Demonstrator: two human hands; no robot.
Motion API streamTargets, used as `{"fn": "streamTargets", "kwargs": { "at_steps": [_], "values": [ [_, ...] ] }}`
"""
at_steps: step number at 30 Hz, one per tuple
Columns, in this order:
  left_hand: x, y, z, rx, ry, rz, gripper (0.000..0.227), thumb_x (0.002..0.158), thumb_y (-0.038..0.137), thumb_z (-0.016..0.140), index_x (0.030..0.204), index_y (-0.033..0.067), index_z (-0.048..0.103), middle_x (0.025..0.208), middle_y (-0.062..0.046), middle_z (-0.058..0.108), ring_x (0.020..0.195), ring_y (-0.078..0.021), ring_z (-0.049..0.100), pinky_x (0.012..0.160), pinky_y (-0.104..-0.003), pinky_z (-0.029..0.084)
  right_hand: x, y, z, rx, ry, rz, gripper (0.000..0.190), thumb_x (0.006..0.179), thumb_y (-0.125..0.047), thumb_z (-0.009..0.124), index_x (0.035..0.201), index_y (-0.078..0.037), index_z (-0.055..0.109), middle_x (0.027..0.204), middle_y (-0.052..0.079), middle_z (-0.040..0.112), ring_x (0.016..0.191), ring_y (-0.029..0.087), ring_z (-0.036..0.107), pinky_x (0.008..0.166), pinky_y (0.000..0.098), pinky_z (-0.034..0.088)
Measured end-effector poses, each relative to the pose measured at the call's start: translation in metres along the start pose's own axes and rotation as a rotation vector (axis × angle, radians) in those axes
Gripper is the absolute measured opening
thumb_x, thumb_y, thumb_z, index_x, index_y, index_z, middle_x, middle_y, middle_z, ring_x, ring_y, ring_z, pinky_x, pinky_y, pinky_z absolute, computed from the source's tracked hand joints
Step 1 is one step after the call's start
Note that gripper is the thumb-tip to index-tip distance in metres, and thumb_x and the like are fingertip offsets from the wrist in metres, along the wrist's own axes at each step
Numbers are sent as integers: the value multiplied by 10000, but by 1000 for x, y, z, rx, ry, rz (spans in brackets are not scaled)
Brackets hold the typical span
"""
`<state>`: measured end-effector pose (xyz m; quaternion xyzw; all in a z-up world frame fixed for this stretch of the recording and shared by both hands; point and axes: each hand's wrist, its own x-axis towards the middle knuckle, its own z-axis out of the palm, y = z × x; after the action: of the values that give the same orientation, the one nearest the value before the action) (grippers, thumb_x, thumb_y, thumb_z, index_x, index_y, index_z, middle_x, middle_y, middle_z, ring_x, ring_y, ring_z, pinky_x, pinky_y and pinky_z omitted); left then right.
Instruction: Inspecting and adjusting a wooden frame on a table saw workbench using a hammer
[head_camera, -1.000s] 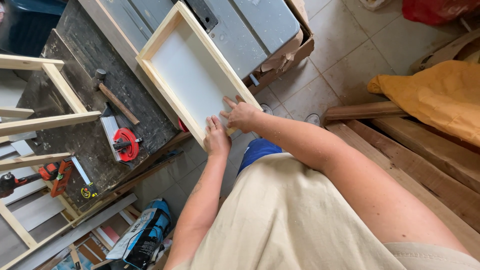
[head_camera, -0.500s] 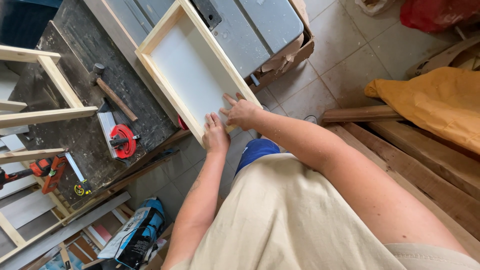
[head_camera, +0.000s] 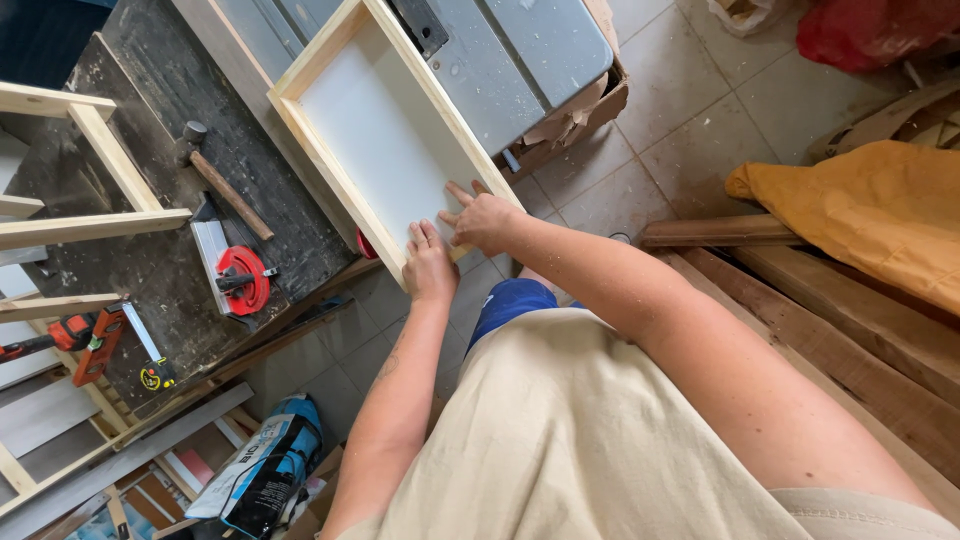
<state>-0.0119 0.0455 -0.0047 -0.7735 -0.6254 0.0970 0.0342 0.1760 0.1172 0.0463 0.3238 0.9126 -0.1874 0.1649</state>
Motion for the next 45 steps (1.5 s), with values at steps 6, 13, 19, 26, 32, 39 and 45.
{"fn": "streamTargets", "kwargs": {
  "at_steps": [6, 13, 19, 26, 32, 39, 45],
  "values": [
    [5, -5, 9, -23, -4, -6, 924, 702, 111, 775, 1568, -13, 477, 1569, -239, 535, 1189, -445, 704, 770, -562, 665, 7, 3, 2, 1, 5, 6, 729, 729, -333, 889, 1401, -506, 665, 1696, -155, 403, 1620, 431, 165, 1233, 648, 343],
    [12, -6, 3, -35, -11, -3, 939, 693, 108, 786, 1568, -17, 472, 1573, -240, 530, 1194, -454, 699, 770, -572, 665, 4, 4, -9, -27, 10, 13, 717, 748, -272, 838, 1397, -518, 660, 1699, -162, 395, 1619, 430, 172, 1226, 642, 358],
    [18, -8, 2, -31, -11, -16, 891, 725, 109, 771, 1560, -14, 486, 1563, -241, 543, 1200, -443, 699, 774, -566, 664, 15, 9, -3, -36, 22, 14, 714, 748, -240, 812, 1391, -516, 668, 1690, -151, 418, 1614, 438, 184, 1219, 646, 364],
    [22, -11, 0, -25, 28, -2, 828, 759, 100, 730, 1546, -18, 503, 1545, -240, 561, 1172, -435, 712, 747, -555, 665, 16, 12, -9, -21, 27, 11, 712, 736, -225, 800, 1377, -510, 682, 1686, -151, 426, 1613, 439, 190, 1219, 645, 366],
    [30, -15, -2, -32, 19, 1, 820, 767, 99, 723, 1547, -21, 500, 1547, -243, 557, 1167, -441, 713, 745, -558, 666, 25, 16, -6, -16, 44, 22, 710, 717, -229, 829, 1355, -510, 699, 1685, -146, 429, 1609, 435, 208, 1217, 649, 368],
    [36, -19, 6, -22, 16, -1, 836, 761, 101, 743, 1549, -25, 494, 1551, -247, 550, 1177, -443, 707, 748, -561, 666, 26, 19, -19, 0, 34, 22, 707, 703, -222, 858, 1341, -490, 714, 1665, -127, 464, 1604, 436, 220, 1212, 655, 370],
    [42, -23, 14, -27, 31, 3, 807, 788, 106, 724, 1550, -27, 492, 1546, -254, 552, 1169, -444, 710, 733, -562, 667, 30, 23, -24, 16, 23, 24, 708, 698, -223, 868, 1340, -480, 717, 1677, -130, 444, 1609, 444, 191, 1219, 660, 361]
  ]
}}
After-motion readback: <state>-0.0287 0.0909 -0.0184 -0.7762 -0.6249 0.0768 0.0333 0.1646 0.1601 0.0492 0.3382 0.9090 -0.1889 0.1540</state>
